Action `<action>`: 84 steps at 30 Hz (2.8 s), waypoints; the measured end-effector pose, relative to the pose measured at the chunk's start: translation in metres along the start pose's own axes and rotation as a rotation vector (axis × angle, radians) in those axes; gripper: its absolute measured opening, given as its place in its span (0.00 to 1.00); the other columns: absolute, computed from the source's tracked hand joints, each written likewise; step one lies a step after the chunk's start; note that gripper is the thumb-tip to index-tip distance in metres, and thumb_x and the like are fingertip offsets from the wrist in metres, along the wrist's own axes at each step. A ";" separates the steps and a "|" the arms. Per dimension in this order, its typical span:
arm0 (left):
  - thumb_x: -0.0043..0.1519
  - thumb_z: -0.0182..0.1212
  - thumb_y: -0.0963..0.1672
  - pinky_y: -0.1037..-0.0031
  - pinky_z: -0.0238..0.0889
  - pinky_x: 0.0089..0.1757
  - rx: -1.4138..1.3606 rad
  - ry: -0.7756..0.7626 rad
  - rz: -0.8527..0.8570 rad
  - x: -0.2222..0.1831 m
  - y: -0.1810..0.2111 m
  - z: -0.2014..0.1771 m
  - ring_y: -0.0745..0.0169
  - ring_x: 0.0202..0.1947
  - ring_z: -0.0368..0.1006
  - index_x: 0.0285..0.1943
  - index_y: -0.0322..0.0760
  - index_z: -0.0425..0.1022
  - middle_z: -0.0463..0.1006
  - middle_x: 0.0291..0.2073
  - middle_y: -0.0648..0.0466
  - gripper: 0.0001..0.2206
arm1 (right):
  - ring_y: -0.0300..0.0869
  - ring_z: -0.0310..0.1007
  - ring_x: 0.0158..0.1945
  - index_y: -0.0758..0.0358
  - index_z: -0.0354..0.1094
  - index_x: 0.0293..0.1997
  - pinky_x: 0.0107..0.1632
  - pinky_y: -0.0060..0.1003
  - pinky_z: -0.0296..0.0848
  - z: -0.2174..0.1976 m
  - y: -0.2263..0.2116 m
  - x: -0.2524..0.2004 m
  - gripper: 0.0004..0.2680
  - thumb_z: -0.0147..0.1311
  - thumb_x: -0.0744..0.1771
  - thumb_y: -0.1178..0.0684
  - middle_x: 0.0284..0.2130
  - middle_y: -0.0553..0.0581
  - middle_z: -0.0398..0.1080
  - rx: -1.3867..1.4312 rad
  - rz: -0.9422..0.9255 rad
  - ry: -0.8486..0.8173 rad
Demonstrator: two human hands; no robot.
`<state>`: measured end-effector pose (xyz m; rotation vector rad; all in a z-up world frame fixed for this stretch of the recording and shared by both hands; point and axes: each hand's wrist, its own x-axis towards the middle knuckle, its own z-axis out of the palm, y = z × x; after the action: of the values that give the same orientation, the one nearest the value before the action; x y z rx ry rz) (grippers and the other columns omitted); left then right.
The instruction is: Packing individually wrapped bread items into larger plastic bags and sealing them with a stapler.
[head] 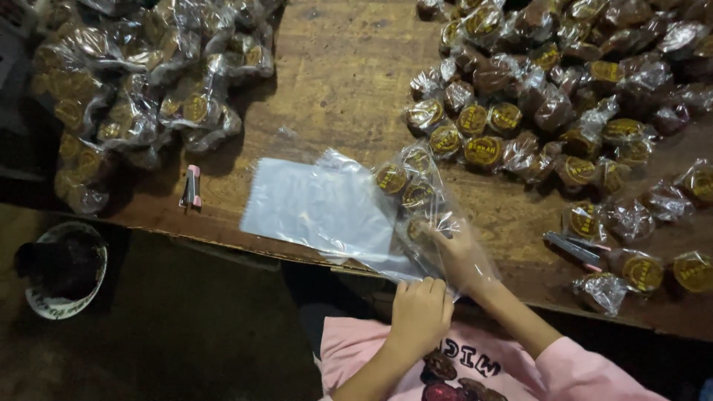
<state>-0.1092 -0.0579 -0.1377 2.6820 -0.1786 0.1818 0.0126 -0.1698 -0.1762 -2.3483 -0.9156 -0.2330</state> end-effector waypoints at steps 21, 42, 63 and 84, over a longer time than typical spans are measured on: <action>0.62 0.60 0.56 0.22 0.32 0.62 -0.078 -0.340 -0.185 0.104 -0.061 -0.084 0.28 0.77 0.26 0.73 0.76 0.57 0.36 0.79 0.53 0.28 | 0.57 0.65 0.66 0.56 0.62 0.70 0.68 0.52 0.62 -0.024 -0.007 0.005 0.19 0.51 0.68 0.54 0.61 0.66 0.68 0.430 0.603 -0.167; 0.64 0.55 0.56 0.21 0.22 0.60 -0.172 -0.478 -0.265 0.112 -0.053 -0.097 0.35 0.77 0.13 0.75 0.71 0.56 0.27 0.80 0.55 0.28 | 0.60 0.70 0.49 0.63 0.56 0.58 0.50 0.54 0.69 -0.115 0.105 0.067 0.18 0.58 0.64 0.60 0.48 0.70 0.69 0.088 1.065 0.190; 0.65 0.48 0.57 0.26 0.14 0.62 -0.168 -0.353 -0.196 0.102 -0.019 -0.108 0.29 0.76 0.19 0.76 0.54 0.59 0.37 0.79 0.43 0.29 | 0.68 0.64 0.52 0.72 0.50 0.74 0.60 0.53 0.65 -0.094 0.068 0.017 0.34 0.63 0.61 0.49 0.44 0.69 0.64 -0.475 0.234 -0.125; 0.68 0.30 0.55 0.13 0.18 0.55 -0.384 -0.514 -0.231 0.092 0.078 -0.081 0.07 0.71 0.20 0.74 0.73 0.56 0.22 0.80 0.45 0.23 | 0.46 0.75 0.43 0.70 0.71 0.57 0.46 0.34 0.74 -0.048 0.004 -0.054 0.12 0.50 0.68 0.62 0.45 0.65 0.76 1.091 1.198 0.477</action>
<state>-0.0393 -0.1008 -0.0184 2.2873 -0.0490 -0.5603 -0.0222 -0.2310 -0.1591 -1.3282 0.5716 0.1767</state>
